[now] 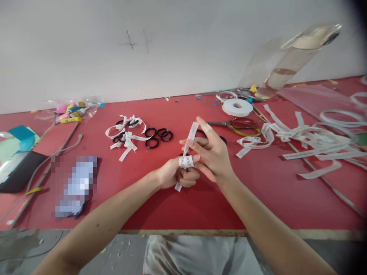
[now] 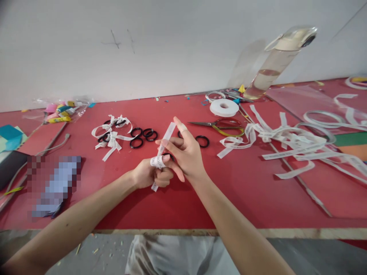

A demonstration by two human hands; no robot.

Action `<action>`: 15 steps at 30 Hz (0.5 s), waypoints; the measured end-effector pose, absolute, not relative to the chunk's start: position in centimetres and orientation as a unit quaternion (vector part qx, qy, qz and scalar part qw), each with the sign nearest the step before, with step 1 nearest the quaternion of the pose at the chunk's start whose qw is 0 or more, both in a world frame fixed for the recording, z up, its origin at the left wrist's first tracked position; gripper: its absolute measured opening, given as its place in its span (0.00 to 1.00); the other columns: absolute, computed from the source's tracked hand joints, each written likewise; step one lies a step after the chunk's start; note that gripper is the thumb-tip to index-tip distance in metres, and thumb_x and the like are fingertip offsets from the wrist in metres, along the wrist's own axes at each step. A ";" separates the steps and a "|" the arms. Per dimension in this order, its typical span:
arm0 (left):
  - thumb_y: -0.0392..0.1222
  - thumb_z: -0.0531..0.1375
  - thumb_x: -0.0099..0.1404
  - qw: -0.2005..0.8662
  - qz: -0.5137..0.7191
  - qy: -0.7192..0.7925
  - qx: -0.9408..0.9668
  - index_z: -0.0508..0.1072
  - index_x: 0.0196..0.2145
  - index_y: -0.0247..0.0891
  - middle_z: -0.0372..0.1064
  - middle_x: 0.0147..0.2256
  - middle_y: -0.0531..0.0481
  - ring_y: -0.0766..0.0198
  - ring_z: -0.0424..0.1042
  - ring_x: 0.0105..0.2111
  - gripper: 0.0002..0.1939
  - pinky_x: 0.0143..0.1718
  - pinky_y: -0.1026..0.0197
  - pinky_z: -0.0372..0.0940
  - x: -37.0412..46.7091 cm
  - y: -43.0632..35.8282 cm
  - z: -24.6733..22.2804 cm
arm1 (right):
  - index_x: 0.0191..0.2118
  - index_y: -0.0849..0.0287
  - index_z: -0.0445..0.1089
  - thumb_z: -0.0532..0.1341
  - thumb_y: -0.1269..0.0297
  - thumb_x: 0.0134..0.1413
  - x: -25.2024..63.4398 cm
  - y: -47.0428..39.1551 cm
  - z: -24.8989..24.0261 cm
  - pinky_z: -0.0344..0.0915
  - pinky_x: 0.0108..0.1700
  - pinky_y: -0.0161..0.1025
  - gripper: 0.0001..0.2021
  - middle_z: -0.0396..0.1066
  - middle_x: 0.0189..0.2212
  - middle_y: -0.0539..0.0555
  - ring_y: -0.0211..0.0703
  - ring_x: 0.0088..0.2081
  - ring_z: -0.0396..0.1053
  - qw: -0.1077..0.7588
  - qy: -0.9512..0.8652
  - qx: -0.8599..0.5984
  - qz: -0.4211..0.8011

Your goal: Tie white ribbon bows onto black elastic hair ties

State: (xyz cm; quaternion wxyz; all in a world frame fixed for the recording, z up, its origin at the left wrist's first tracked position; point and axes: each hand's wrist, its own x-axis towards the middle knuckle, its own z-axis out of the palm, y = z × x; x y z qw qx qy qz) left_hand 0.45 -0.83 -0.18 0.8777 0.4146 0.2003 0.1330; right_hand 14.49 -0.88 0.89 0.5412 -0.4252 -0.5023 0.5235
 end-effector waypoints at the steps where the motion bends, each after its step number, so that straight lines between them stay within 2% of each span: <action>1: 0.61 0.49 0.68 0.877 0.135 0.205 0.413 0.77 0.34 0.28 0.35 0.16 0.62 0.72 0.33 0.15 0.31 0.17 0.63 0.33 0.5 -0.9 -0.2 | 0.70 0.51 0.48 0.69 0.54 0.52 14.5 -0.9 1.0 0.76 0.36 0.42 0.44 0.79 0.35 0.54 0.47 0.35 0.78 0.540 -0.499 -0.428 0.525; 4: 0.63 0.47 0.68 0.869 0.157 0.216 0.417 0.77 0.36 0.27 0.34 0.16 0.63 0.72 0.32 0.15 0.34 0.17 0.64 0.32 0.7 -1.0 -0.3 | 0.71 0.54 0.44 0.69 0.53 0.51 14.5 -0.9 1.2 0.76 0.33 0.41 0.48 0.79 0.35 0.53 0.47 0.34 0.78 0.548 -0.486 -0.427 0.530; 5: 0.63 0.47 0.68 0.864 0.169 0.221 0.419 0.77 0.37 0.27 0.34 0.16 0.63 0.72 0.32 0.15 0.34 0.17 0.64 0.32 0.7 -1.0 -0.3 | 0.71 0.54 0.45 0.69 0.53 0.51 14.5 -0.9 1.3 0.76 0.32 0.41 0.47 0.79 0.34 0.53 0.47 0.35 0.78 0.551 -0.484 -0.427 0.529; 7: 0.64 0.46 0.68 0.856 0.192 0.231 0.421 0.77 0.37 0.28 0.34 0.16 0.62 0.72 0.32 0.15 0.35 0.17 0.65 0.32 0.7 -0.9 -0.3 | 0.68 0.54 0.54 0.69 0.52 0.51 14.7 -0.9 1.4 0.76 0.32 0.41 0.41 0.79 0.34 0.52 0.47 0.36 0.78 0.552 -0.490 -0.427 0.523; 10: 0.64 0.44 0.68 0.856 0.212 0.232 0.411 0.77 0.37 0.27 0.34 0.17 0.62 0.72 0.32 0.16 0.36 0.17 0.65 0.32 0.5 -0.6 -0.1 | 0.51 0.53 0.73 0.69 0.52 0.50 15.0 -0.8 1.1 0.77 0.34 0.41 0.22 0.79 0.34 0.53 0.47 0.38 0.78 0.559 -0.503 -0.427 0.502; 12: 0.64 0.44 0.68 0.861 0.224 0.225 0.397 0.77 0.37 0.28 0.34 0.16 0.62 0.72 0.32 0.16 0.36 0.17 0.65 0.32 0.4 -0.4 0.2 | 0.39 0.54 0.76 0.70 0.52 0.50 15.1 -0.8 0.8 0.77 0.37 0.42 0.13 0.78 0.34 0.53 0.47 0.39 0.78 0.580 -0.506 -0.432 0.471; 15: 0.66 0.45 0.68 0.865 0.247 0.222 0.377 0.76 0.35 0.31 0.35 0.17 0.62 0.72 0.32 0.16 0.35 0.17 0.65 0.33 0.2 -0.3 0.4 | 0.34 0.52 0.76 0.69 0.52 0.51 15.1 -0.9 0.4 0.77 0.36 0.44 0.10 0.76 0.33 0.52 0.47 0.38 0.77 0.601 -0.505 -0.428 0.448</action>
